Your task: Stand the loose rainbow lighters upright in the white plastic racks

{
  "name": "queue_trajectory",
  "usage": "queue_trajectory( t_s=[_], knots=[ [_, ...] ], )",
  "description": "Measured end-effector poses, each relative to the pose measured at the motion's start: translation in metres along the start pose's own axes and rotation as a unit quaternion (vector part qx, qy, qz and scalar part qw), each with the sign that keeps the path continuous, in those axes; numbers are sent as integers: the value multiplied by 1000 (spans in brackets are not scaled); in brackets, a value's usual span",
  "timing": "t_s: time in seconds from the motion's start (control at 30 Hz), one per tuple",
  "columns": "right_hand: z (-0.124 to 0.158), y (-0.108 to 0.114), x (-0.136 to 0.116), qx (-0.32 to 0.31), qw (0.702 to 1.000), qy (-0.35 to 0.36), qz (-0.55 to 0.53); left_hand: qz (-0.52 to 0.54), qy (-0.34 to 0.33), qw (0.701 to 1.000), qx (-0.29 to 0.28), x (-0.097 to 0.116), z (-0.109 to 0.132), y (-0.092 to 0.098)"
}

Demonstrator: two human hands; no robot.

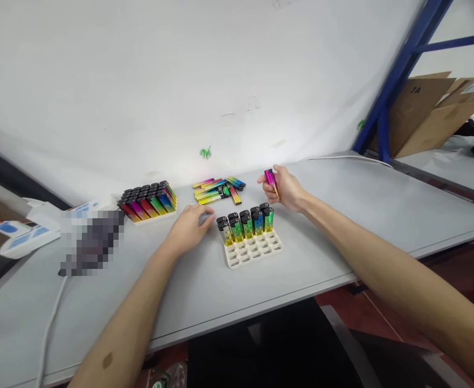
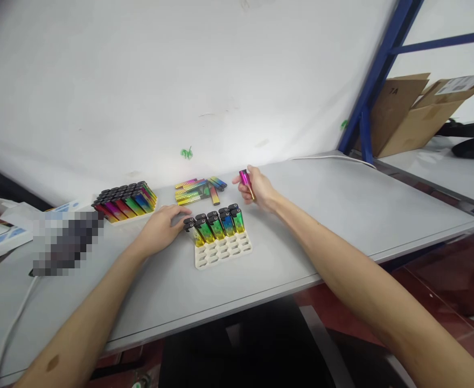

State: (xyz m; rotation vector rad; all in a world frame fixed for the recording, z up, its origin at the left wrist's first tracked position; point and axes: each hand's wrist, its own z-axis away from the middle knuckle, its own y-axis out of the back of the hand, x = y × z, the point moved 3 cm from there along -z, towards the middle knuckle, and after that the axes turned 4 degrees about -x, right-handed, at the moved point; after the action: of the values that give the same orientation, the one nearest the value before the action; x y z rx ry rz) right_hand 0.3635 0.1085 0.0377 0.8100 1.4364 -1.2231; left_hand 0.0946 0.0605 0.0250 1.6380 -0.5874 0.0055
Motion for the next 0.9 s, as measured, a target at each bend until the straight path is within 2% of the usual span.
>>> queue_trajectory(
  t_s=[0.07,0.17,0.23,0.3,0.4,0.5,0.57,0.77,0.9],
  knots=[
    [5,0,-10,-15,999,31,11,-1,-2,1000,-1,-1,0,0],
    [27,-6,-33,-43,988,123,84,-3,-5,1000,-4,-1,0,-1],
    [49,-17,-48,-48,965,185,178,-4,-7,1000,-5,-2,0,-2],
    [72,-33,-57,-50,941,214,256,-4,-7,1000,-5,-3,0,-2],
    [96,-61,-55,-91,929,193,303,-2,-9,1000,-1,-3,-1,-3],
    [106,-84,-39,-121,907,183,360,-3,-13,1000,-1,-2,0,-3],
    [106,-93,-25,-125,872,196,431,-6,-9,1000,-2,0,0,-3],
    [109,-109,-2,-102,714,220,657,-11,12,1000,-7,5,2,-1],
    [111,-118,-2,-93,644,198,733,-2,12,1000,-14,5,2,-1]
  ],
)
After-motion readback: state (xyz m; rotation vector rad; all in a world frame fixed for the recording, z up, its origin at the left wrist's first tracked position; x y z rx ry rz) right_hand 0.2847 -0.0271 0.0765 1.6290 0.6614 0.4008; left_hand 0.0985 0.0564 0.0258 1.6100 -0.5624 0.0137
